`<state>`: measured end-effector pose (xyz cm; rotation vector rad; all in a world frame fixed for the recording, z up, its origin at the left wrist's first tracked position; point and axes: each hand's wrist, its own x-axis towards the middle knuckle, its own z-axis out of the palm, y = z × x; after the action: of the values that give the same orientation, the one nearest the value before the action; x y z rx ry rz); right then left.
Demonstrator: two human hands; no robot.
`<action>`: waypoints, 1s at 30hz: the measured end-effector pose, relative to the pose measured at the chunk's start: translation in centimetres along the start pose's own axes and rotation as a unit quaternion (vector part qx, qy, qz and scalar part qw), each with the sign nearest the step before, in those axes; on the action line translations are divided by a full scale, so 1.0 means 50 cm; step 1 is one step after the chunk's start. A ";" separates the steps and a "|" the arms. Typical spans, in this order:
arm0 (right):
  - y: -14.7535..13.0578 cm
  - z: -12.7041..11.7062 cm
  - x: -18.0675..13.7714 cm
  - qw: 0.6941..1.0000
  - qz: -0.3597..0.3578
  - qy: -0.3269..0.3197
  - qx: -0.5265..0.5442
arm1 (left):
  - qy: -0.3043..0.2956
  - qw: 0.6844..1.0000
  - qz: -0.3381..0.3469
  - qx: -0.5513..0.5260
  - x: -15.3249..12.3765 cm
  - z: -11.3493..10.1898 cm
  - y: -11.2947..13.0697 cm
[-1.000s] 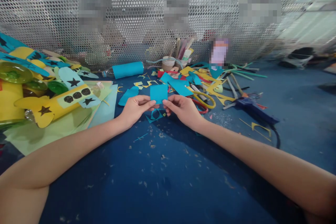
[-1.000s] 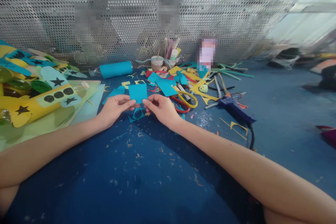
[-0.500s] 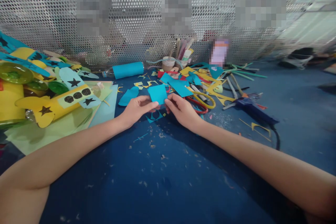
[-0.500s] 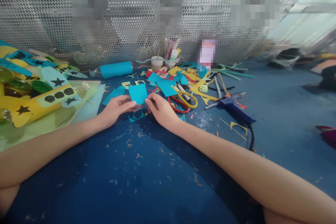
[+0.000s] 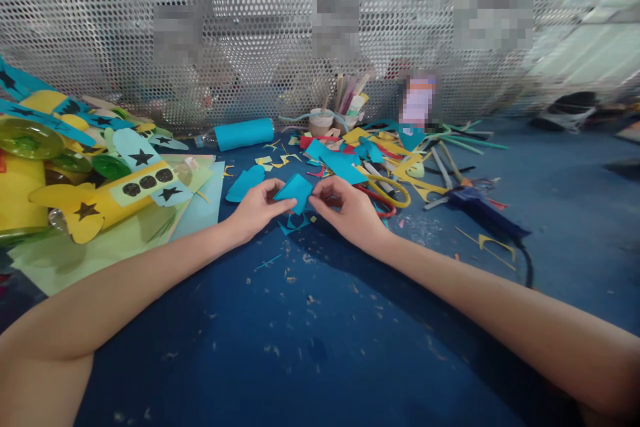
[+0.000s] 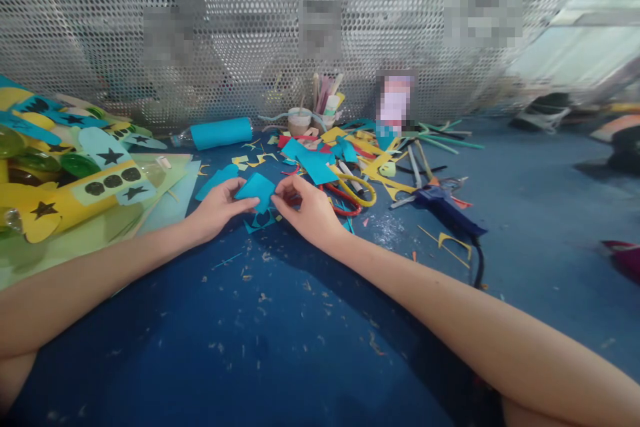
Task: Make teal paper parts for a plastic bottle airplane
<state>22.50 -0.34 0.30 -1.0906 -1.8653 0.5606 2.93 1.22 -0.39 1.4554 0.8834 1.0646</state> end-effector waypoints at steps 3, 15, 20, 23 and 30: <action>-0.005 -0.001 -0.002 0.999 -0.020 -0.031 -0.014 | -0.008 1.000 0.014 0.004 -0.001 0.001 0.003; -0.001 0.003 -0.003 0.994 -0.031 -0.102 0.011 | -0.022 0.988 0.073 0.135 -0.010 -0.002 0.018; 0.005 0.003 0.002 0.997 0.031 -0.066 0.012 | -0.012 0.989 0.068 0.129 -0.010 -0.001 0.015; 0.012 0.001 0.007 0.996 0.064 -0.048 0.035 | -0.036 0.992 0.066 0.099 -0.009 -0.002 0.012; 0.025 -0.001 0.012 0.998 0.060 -0.030 0.008 | -0.047 0.998 0.026 -0.023 -0.012 0.001 0.017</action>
<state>22.97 0.84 -0.32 -1.1924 -1.8522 0.6809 2.78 0.51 0.37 1.4849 0.7535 1.0403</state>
